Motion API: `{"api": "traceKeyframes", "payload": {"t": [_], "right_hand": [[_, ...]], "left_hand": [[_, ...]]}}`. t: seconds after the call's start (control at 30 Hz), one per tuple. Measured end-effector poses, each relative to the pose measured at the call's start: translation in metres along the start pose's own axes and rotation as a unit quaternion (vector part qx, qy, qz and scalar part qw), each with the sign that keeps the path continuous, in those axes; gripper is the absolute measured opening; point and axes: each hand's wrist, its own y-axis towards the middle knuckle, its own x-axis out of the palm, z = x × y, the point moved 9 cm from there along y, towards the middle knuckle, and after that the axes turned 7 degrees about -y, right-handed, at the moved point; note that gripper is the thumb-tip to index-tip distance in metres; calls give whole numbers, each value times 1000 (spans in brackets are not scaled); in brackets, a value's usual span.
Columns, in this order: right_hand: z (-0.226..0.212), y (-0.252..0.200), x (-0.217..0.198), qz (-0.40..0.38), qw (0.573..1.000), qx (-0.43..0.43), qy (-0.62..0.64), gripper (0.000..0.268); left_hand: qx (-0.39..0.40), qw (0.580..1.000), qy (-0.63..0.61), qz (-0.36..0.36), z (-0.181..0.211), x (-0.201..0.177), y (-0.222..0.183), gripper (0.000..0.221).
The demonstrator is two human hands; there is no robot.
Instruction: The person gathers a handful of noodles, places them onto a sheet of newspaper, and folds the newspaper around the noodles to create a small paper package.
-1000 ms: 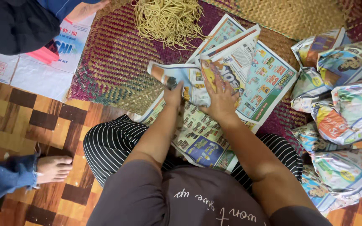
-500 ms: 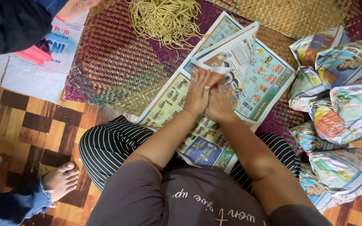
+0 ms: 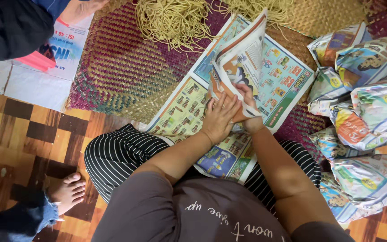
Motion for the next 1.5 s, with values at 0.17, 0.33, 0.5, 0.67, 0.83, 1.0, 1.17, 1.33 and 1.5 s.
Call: {"api": "traceKeyframes", "payload": {"t": [0.17, 0.33, 0.5, 0.67, 0.83, 1.0, 1.17, 1.33, 1.5], "right_hand": [[-16, -13, 26, -63, 996, -20, -59, 48], [-31, -18, 33, -101, 985, 14, -138, 50], [-67, 3, 20, -129, 817, -98, -553, 39], [-67, 14, 76, -288, 702, 42, -650, 82], [-43, 30, 106, -246, 659, 170, -690, 85], [-21, 50, 88, -173, 644, 118, -736, 66], [-28, 39, 102, -269, 598, 105, -748, 66], [-15, 61, 91, -231, 596, 5, -769, 36], [-34, 44, 93, -207, 524, -215, -798, 42]], "left_hand": [[10, 998, 62, -19, -12, 14, -28, 69], [26, 991, 121, -45, -23, 32, -44, 68], [61, 984, 163, -39, -21, 38, -45, 61], [68, 989, 131, -6, -15, 26, -45, 64], [52, 990, 131, -5, -15, 24, -42, 71], [52, 988, 145, -8, -16, 28, -47, 68], [48, 988, 145, -3, -15, 27, -45, 74], [47, 988, 145, -16, -15, 21, -43, 76], [44, 984, 164, -59, -15, 35, -52, 87]]}}
